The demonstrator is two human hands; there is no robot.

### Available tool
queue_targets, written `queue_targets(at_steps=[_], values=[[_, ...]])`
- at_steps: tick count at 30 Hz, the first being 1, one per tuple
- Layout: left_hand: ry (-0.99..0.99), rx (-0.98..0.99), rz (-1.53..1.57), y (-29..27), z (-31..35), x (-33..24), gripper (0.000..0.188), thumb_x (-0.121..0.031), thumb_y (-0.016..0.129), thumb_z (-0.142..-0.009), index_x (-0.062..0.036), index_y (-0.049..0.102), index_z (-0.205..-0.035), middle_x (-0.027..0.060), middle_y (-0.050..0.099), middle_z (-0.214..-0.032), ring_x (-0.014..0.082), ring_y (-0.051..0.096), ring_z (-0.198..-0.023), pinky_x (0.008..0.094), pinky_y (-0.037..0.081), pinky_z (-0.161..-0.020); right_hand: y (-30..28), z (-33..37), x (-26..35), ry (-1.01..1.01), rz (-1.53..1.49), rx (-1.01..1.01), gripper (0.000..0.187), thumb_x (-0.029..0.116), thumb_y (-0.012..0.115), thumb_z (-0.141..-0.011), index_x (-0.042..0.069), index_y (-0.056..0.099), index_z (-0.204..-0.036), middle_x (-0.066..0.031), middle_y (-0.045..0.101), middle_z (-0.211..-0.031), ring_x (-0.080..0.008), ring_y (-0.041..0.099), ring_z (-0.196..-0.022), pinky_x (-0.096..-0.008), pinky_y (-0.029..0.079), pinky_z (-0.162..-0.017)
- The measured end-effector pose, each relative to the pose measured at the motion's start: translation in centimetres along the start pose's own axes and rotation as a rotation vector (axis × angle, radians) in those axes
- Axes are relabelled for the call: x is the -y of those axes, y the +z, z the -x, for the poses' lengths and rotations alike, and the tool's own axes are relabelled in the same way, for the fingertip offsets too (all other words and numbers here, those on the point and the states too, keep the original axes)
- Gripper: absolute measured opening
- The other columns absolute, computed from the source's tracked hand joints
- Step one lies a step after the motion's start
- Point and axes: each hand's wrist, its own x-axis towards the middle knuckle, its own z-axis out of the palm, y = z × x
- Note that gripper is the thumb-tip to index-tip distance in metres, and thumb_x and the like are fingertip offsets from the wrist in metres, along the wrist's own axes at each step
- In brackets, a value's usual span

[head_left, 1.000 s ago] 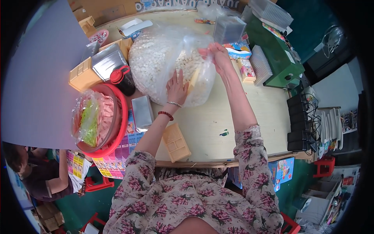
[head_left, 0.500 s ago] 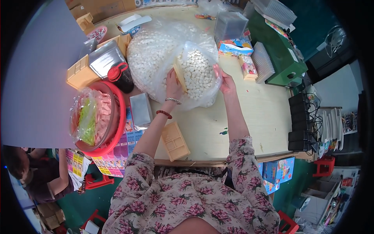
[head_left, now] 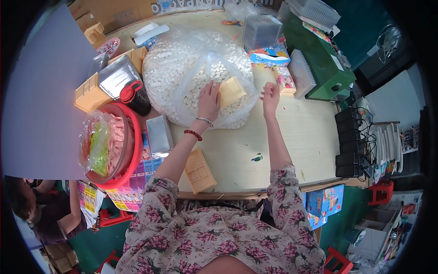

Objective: Placing small white components into partitioned plastic trays for packaging.

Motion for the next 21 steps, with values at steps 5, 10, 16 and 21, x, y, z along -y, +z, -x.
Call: queue_targets(at_steps=[5, 10, 16, 21], values=[[0.016, 0.047, -0.089, -0.9, 1.0, -0.3, 0.041, -0.018, 0.045, -0.087, -0.009, 0.039, -0.126, 0.0165, 0.035, -0.131, 0.034, 0.032, -0.121, 0.0429, 0.027, -0.099, 3.8, 0.7, 4.6, -0.77, 0.489, 0.024, 0.021, 0.012, 0.056, -0.08, 0.004, 0.051, -0.1, -0.0111, 0.058, -0.085, -0.0271, 0.057, -0.064, -0.0337, 0.048, -0.06], [-0.005, 0.141, -0.269, -2.2, 2.7, -1.2, 0.056, -0.021, 0.048, -0.084, -0.0088, 0.025, -0.134, 0.0161, 0.025, -0.137, 0.035, 0.025, -0.126, 0.0469, 0.022, -0.101, 2.9, 0.3, 5.2, -0.302, 0.675, 0.233, 0.017, 0.007, 0.052, -0.08, 0.004, 0.054, -0.097, -0.0134, 0.055, -0.09, -0.0296, 0.052, -0.091, -0.0383, 0.043, -0.076], [0.032, 0.175, -0.263, -4.9, 4.8, -1.0, 0.058, -0.023, 0.054, -0.08, -0.0083, 0.03, -0.13, 0.015, 0.033, -0.132, 0.0334, 0.028, -0.124, 0.0481, 0.021, -0.101, 3.2, 6.7, 7.5, -0.955, 0.601, 0.293, 0.017, 0.007, 0.056, -0.078, 0.004, 0.057, -0.094, -0.0128, 0.057, -0.088, -0.0297, 0.052, -0.09, -0.0384, 0.041, -0.078], [-0.059, 0.522, -0.483, -9.5, 3.5, -0.7, 0.054, -0.024, 0.062, -0.074, -0.0098, 0.04, -0.121, 0.0085, 0.047, -0.116, 0.0261, 0.044, -0.111, 0.0419, 0.027, -0.099, 1.4, 6.5, 7.3, -0.956, 0.574, 0.324, 0.019, 0.016, 0.057, -0.079, 0.003, 0.054, -0.093, -0.0122, 0.056, -0.078, -0.0285, 0.055, -0.075, -0.0391, 0.043, -0.066]])
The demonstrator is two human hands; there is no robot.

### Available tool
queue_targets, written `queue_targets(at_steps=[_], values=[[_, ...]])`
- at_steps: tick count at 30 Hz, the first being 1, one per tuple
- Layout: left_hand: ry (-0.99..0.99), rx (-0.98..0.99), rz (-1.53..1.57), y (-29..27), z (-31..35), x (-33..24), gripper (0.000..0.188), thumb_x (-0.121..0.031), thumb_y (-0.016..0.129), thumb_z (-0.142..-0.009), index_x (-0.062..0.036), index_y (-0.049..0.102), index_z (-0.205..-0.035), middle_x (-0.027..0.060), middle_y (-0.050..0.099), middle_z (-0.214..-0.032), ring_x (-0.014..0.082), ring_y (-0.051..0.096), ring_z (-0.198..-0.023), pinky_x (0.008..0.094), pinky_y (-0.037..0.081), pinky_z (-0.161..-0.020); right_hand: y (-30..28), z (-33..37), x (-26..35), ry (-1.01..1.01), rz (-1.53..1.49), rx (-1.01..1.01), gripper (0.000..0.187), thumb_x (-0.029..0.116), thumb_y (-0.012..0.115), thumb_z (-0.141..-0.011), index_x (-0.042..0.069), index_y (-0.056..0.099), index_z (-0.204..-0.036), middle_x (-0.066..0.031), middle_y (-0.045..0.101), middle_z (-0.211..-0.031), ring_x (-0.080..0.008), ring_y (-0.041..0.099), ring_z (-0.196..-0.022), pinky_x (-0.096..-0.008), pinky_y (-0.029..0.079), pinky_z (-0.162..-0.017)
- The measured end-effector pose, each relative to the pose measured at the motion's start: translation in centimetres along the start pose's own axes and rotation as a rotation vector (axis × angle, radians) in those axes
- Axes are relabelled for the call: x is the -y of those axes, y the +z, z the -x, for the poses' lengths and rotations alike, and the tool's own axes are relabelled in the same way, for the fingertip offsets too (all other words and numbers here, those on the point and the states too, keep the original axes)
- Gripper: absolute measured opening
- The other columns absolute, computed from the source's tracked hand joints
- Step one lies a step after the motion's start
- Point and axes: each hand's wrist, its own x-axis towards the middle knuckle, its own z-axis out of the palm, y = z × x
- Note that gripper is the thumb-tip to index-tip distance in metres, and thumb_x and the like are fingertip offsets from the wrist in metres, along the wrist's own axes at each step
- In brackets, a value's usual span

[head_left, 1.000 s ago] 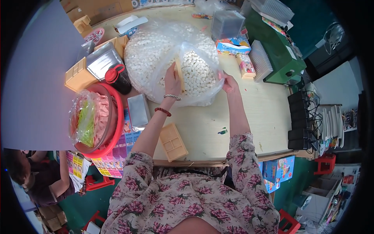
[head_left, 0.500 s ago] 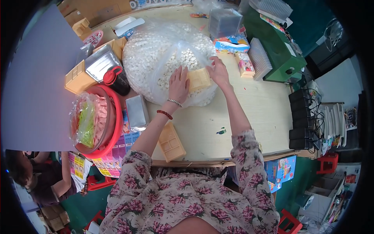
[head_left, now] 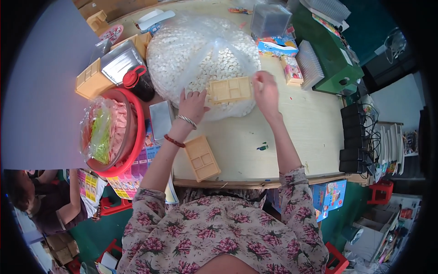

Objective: Placing small white components into partitioned plastic trays for packaging.

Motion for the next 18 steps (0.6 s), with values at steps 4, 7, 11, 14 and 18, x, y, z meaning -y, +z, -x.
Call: queue_targets(at_steps=[4, 7, 11, 14, 18], values=[[0.092, 0.035, -0.052, -0.9, -0.3, 2.5, 0.053, -0.028, 0.067, -0.068, -0.0108, 0.047, -0.115, 0.0074, 0.052, -0.102, 0.0242, 0.052, -0.096, 0.0384, 0.036, -0.087, -0.7, -0.4, -0.9, 0.841, -0.064, 0.228, 0.027, 0.024, 0.059, -0.08, 0.0, 0.053, -0.09, -0.0119, 0.058, -0.074, -0.0197, 0.057, -0.06, -0.0309, 0.046, -0.054], [0.158, -0.047, 0.008, -1.5, -0.5, 2.9, 0.052, -0.029, 0.066, -0.07, -0.011, 0.047, -0.114, 0.0086, 0.053, -0.097, 0.025, 0.052, -0.093, 0.0369, 0.039, -0.079, 1.3, 1.7, -5.2, 1.06, -0.368, 0.49, 0.034, 0.029, 0.057, -0.083, 0.0, 0.05, -0.098, -0.0098, 0.06, -0.079, -0.014, 0.058, -0.06, -0.0257, 0.047, -0.053], [0.113, -0.015, 0.024, -2.7, -0.1, 5.4, 0.045, -0.029, 0.065, -0.072, -0.0097, 0.051, -0.11, 0.0092, 0.054, -0.092, 0.026, 0.055, -0.086, 0.0366, 0.04, -0.078, 1.1, 1.8, -5.4, 1.103, -1.05, 0.282, 0.028, 0.023, 0.05, -0.088, 0.001, 0.047, -0.104, -0.0098, 0.061, -0.089, -0.0148, 0.06, -0.074, -0.0256, 0.05, -0.063], [0.109, -0.037, 0.175, -3.6, 0.2, 6.7, 0.031, -0.026, 0.063, -0.075, -0.0065, 0.057, -0.098, 0.0094, 0.054, -0.082, 0.0258, 0.056, -0.074, 0.0352, 0.042, -0.071, 0.2, 2.4, -5.3, 1.117, -1.425, 0.069, 0.02, 0.017, 0.046, -0.09, 0.0, 0.051, -0.1, -0.0108, 0.059, -0.096, -0.018, 0.059, -0.082, -0.0313, 0.05, -0.073], [0.235, 0.026, 0.342, -4.4, 0.2, 7.5, 0.015, -0.016, 0.061, -0.076, -0.0027, 0.061, -0.083, 0.01, 0.053, -0.075, 0.0242, 0.055, -0.064, 0.0331, 0.043, -0.061, 1.1, 3.7, -5.7, 1.183, -1.639, -0.188, 0.017, 0.018, 0.046, -0.09, 0.003, 0.051, -0.094, -0.0111, 0.059, -0.093, -0.0211, 0.059, -0.087, -0.0377, 0.048, -0.083]])
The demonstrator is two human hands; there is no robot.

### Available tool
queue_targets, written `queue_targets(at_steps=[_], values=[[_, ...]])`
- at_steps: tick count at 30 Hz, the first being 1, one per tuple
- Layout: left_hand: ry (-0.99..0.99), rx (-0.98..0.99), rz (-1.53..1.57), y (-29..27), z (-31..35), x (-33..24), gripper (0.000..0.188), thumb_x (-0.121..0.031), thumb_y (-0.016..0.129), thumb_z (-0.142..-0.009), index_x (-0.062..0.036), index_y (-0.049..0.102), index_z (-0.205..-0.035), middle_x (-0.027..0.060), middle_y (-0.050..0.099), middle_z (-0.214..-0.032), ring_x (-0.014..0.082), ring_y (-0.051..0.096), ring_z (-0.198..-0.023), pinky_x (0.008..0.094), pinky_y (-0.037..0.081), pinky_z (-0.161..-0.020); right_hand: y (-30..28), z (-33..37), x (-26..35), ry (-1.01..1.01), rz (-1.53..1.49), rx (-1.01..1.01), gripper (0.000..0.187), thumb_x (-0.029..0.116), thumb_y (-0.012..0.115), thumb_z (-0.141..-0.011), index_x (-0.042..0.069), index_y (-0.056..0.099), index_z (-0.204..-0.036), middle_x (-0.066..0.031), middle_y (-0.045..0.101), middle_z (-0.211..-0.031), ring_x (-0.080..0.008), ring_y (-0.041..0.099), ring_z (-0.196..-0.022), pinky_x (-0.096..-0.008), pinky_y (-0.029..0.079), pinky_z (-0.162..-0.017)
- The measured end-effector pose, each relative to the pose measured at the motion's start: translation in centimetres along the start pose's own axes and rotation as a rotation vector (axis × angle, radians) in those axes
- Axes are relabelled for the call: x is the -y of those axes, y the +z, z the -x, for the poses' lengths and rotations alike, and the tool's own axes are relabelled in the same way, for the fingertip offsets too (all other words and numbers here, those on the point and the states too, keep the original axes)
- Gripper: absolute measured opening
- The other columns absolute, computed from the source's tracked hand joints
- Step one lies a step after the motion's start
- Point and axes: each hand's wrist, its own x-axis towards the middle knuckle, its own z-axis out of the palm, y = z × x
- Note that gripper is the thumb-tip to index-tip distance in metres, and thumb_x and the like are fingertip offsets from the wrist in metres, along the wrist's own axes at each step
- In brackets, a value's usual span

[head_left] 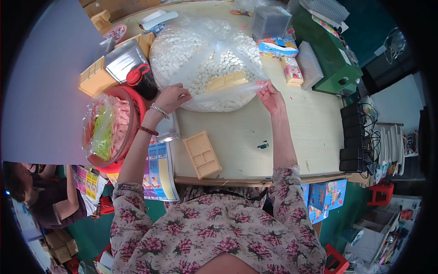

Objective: Placing small white components into partitioned plastic trays for packaging.

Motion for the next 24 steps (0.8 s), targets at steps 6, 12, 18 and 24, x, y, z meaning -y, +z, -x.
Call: queue_targets(at_steps=[6, 12, 18, 24], values=[[-0.002, -0.023, 0.107, -0.3, 0.8, 0.2, 0.012, -0.012, 0.058, -0.078, -0.0012, 0.055, -0.081, 0.0118, 0.054, -0.083, 0.029, 0.054, -0.072, 0.0352, 0.043, -0.067, 0.7, -0.8, -1.6, -0.031, -0.38, -0.028, 0.019, 0.019, 0.043, -0.091, 0.004, 0.048, -0.08, -0.0002, 0.045, -0.063, -0.0144, 0.048, -0.059, -0.0291, 0.047, -0.065], [0.253, -0.373, 0.092, 1.1, 0.7, -0.7, 0.011, -0.007, 0.057, -0.077, -0.0018, 0.048, -0.078, 0.0088, 0.053, -0.087, 0.027, 0.05, -0.079, 0.0343, 0.041, -0.071, -1.8, -1.6, -3.0, 0.007, -0.588, 0.226, 0.037, 0.032, 0.045, -0.089, 0.01, 0.037, -0.06, 0.002, 0.028, -0.05, -0.0089, 0.026, -0.045, -0.0234, 0.02, -0.039], [0.137, -0.168, 0.08, 0.7, 2.4, -0.4, 0.014, -0.009, 0.061, -0.073, -0.0045, 0.05, -0.081, 0.0066, 0.053, -0.085, 0.025, 0.048, -0.081, 0.0333, 0.04, -0.071, -0.5, -0.2, -3.0, 0.004, -0.047, -0.17, 0.029, 0.034, 0.054, -0.085, 0.009, 0.051, -0.071, 0.0019, 0.042, -0.058, -0.0093, 0.038, -0.048, -0.0237, 0.033, -0.042], [0.235, -0.187, -0.261, 2.1, 1.9, -1.1, 0.024, -0.012, 0.064, -0.068, -0.0084, 0.055, -0.09, 0.0042, 0.051, -0.08, 0.0217, 0.048, -0.081, 0.0305, 0.037, -0.074, 1.1, 0.7, -2.2, -0.288, 1.015, -0.242, 0.041, 0.034, 0.064, -0.076, 0.007, 0.049, -0.102, -0.0054, 0.052, -0.082, -0.017, 0.051, -0.069, -0.0294, 0.046, -0.063]])
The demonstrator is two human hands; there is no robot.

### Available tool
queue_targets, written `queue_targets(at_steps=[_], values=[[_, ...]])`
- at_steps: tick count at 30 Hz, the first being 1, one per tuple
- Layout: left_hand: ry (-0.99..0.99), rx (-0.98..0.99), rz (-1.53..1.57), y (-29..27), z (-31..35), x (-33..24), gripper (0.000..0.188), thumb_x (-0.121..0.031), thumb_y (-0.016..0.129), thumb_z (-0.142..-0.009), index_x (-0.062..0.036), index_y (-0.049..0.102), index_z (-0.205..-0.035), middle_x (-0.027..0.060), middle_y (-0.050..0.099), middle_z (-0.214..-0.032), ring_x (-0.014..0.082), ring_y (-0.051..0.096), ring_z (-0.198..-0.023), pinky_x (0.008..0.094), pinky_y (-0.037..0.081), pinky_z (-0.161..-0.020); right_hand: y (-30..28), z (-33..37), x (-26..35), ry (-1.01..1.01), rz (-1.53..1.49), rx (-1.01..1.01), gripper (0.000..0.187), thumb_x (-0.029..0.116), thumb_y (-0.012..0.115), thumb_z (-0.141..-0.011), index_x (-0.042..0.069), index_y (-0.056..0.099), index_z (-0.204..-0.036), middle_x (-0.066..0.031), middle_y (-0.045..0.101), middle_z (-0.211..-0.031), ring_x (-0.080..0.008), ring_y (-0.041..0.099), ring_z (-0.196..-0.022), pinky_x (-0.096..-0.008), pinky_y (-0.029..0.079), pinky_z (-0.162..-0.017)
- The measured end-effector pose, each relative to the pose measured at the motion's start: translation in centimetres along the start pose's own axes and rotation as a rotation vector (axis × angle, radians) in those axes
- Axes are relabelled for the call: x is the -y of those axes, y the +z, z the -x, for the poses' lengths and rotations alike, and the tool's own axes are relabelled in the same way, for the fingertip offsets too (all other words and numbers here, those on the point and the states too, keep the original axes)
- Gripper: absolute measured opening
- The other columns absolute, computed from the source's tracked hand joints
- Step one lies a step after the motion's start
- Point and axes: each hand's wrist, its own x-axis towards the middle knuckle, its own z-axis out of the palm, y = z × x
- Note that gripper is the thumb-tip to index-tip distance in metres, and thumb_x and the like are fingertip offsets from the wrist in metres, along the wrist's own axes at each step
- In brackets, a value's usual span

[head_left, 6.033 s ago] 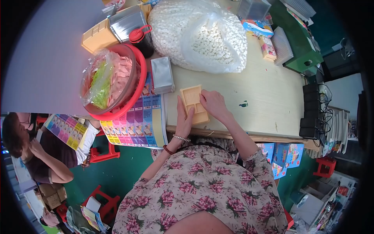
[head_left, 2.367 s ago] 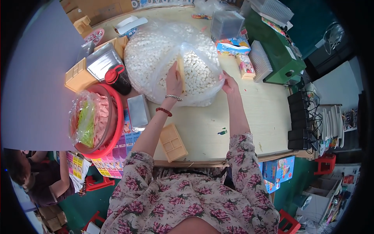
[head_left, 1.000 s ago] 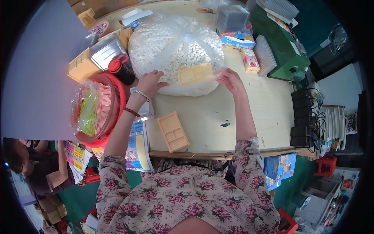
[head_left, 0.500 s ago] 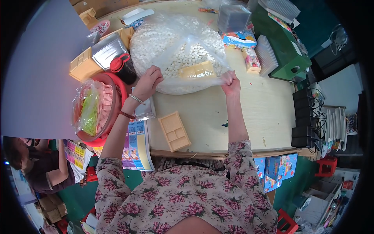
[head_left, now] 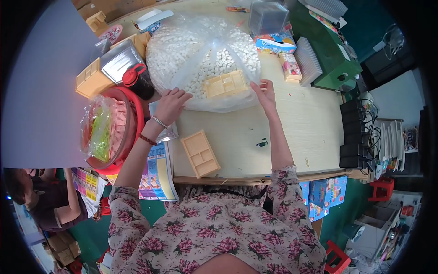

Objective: Placing small white components into partitioned plastic trays for packaging.

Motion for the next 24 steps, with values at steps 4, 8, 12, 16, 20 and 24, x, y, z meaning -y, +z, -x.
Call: queue_targets(at_steps=[4, 8, 12, 16, 20, 24], values=[[0.083, 0.087, -0.224, -0.8, -1.1, -2.0, 0.027, -0.017, 0.065, -0.068, -0.0111, 0.057, -0.093, 0.0026, 0.049, -0.08, 0.0189, 0.047, -0.084, 0.0339, 0.032, -0.083, 0.2, -0.3, 1.6, -0.225, 0.585, -0.173, 0.05, 0.036, 0.067, -0.07, 0.004, 0.048, -0.103, -0.0126, 0.054, -0.088, -0.0275, 0.055, -0.081, -0.0374, 0.044, -0.071], [0.12, 0.06, -0.097, -0.3, -1.3, -2.8, 0.024, -0.017, 0.064, -0.068, -0.0104, 0.055, -0.089, 0.0024, 0.048, -0.081, 0.0183, 0.046, -0.086, 0.036, 0.03, -0.085, 0.4, -1.6, 1.1, -0.098, 0.943, 0.127, 0.035, 0.031, 0.06, -0.074, 0.001, 0.053, -0.091, -0.0141, 0.058, -0.078, -0.0312, 0.057, -0.077, -0.0388, 0.044, -0.069], [0.166, -0.01, 0.017, 2.0, -2.4, -4.4, 0.016, -0.012, 0.062, -0.069, -0.0081, 0.049, -0.078, 0.0049, 0.046, -0.082, 0.0203, 0.047, -0.083, 0.0332, 0.035, -0.078, -0.7, -2.3, -0.4, -0.276, 0.801, 0.078, 0.022, 0.022, 0.051, -0.08, 0.001, 0.055, -0.084, -0.0099, 0.059, -0.074, -0.0287, 0.058, -0.075, -0.0394, 0.044, -0.069], [0.213, 0.098, 0.139, 2.5, -1.5, -3.6, 0.013, -0.003, 0.055, -0.068, -0.0057, 0.043, -0.072, 0.0077, 0.044, -0.082, 0.0228, 0.047, -0.081, 0.0321, 0.04, -0.07, -1.7, -1.5, 0.4, 0.128, -0.436, 0.118, 0.011, 0.011, 0.046, -0.086, 0.004, 0.055, -0.086, -0.0076, 0.06, -0.079, -0.022, 0.059, -0.076, -0.0374, 0.046, -0.067], [0.289, 0.156, 0.061, 1.8, -0.3, -4.0, 0.013, -0.001, 0.053, -0.066, -0.0039, 0.042, -0.072, 0.0093, 0.043, -0.083, 0.0243, 0.047, -0.079, 0.0331, 0.041, -0.07, 0.2, -1.5, 0.6, 0.26, -1.311, -0.025, 0.009, 0.01, 0.047, -0.087, 0.003, 0.052, -0.087, -0.005, 0.053, -0.069, -0.0142, 0.051, -0.062, -0.0263, 0.041, -0.056], [0.221, 0.143, 0.052, 1.8, -0.5, -4.4, 0.019, -0.005, 0.052, -0.068, -0.0034, 0.046, -0.087, 0.0114, 0.045, -0.097, 0.0286, 0.049, -0.088, 0.0345, 0.043, -0.073, 1.0, -4.8, -3.6, 0.093, -1.955, 0.559, 0.01, 0.009, 0.044, -0.087, 0.003, 0.049, -0.08, -0.001, 0.038, -0.058, -0.0101, 0.036, -0.052, -0.0211, 0.032, -0.048]])
